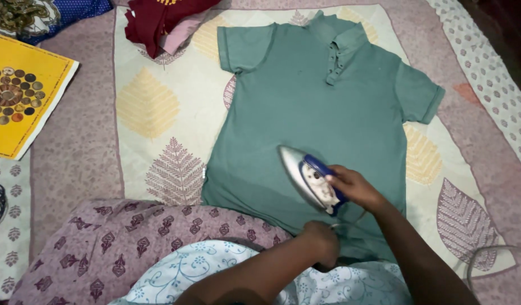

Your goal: The person irons a green polo shirt laid flat on a patterned bedsheet. They use a blue and white electric iron, moving it back and forth across the shirt's body and sleeves while occasionally holding the fabric with the other hand.

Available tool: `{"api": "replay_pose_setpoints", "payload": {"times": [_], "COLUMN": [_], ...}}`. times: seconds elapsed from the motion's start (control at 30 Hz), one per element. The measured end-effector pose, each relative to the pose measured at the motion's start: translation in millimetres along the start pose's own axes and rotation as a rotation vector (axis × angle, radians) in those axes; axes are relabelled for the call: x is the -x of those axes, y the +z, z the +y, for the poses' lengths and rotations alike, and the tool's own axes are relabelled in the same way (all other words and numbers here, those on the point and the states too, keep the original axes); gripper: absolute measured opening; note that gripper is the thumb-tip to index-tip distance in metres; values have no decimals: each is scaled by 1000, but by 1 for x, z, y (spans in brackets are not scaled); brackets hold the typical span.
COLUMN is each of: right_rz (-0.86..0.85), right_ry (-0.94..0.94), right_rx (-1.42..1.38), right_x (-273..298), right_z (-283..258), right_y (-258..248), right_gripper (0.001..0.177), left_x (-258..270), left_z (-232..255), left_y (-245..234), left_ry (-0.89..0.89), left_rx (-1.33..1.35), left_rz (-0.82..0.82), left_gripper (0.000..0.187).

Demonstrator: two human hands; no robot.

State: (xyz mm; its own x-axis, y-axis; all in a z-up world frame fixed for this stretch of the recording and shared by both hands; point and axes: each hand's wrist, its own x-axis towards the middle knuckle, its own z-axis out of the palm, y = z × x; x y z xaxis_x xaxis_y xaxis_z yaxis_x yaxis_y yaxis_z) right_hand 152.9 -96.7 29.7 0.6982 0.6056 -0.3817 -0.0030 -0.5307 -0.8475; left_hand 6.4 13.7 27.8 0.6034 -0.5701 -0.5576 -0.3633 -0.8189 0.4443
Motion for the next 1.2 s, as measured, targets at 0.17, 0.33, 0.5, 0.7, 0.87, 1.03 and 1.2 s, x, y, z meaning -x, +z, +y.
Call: {"api": "replay_pose_setpoints", "payload": {"times": [0.17, 0.33, 0.5, 0.7, 0.87, 1.03, 1.2], "right_rz": [216, 341, 416, 443, 306, 119, 97], "right_ry": [24, -66, -135, -57, 63, 46, -26], "right_rx": [-155, -141, 59, 81, 49, -77, -94], "right_x": [-7, -76, -171, -184, -112, -46, -51], "right_z": [23, 25, 12, -19, -31, -32, -20], "right_y": [-13, -20, -39, -23, -2, 13, 21], "right_gripper": [45, 41, 41, 42, 41, 46, 48], "left_x": [-1, 7, 3, 9, 4, -14, -19], "left_z": [-8, -7, -8, -12, -9, -6, -10], "left_y": [-5, -14, -15, -9, 0, 15, 6], "left_ry": [-188, -169, -174, -129, 11, 129, 112], "left_rx": [-48, 0, 29, 87, 81, 3, 30], "left_rz": [164, -38, -92, 0, 17, -31, -125], "left_gripper": [48, 49, 46, 43, 37, 36, 35]}}
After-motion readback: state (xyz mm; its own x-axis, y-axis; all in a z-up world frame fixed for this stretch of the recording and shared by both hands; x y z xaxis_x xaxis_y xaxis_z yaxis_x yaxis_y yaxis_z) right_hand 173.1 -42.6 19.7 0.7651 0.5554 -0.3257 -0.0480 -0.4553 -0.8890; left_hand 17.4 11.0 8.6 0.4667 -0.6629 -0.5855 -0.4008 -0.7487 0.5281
